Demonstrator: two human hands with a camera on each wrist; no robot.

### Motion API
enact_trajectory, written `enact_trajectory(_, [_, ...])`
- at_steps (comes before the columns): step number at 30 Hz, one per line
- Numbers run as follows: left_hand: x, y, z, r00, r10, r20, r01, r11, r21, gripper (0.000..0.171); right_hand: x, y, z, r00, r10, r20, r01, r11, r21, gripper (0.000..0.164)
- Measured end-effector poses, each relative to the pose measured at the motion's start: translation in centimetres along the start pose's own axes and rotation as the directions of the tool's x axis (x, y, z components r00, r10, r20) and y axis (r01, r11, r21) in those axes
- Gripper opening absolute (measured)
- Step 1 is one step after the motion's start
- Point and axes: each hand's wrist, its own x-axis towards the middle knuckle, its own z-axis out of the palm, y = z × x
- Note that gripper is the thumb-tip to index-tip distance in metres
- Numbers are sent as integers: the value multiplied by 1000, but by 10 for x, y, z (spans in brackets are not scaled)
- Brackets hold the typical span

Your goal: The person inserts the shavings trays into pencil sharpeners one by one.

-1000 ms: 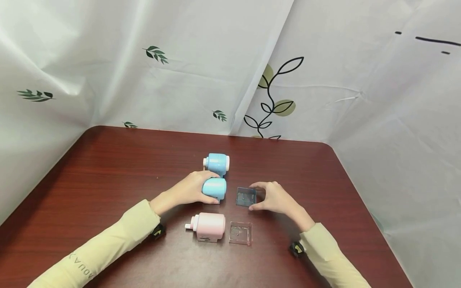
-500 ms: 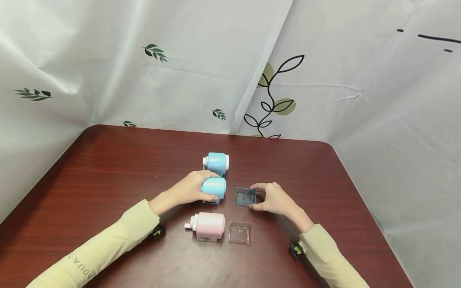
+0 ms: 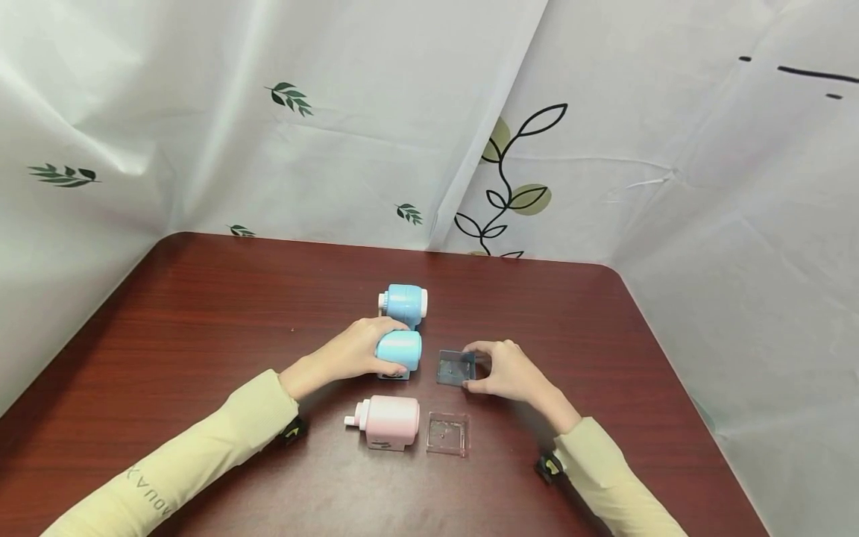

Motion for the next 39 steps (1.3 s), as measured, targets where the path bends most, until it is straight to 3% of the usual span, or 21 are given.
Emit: enact_trajectory(39, [0,-1,1,1000,-6,2,6,1000,4,58,23,-15,11,998,-37,45,35,998,48,44])
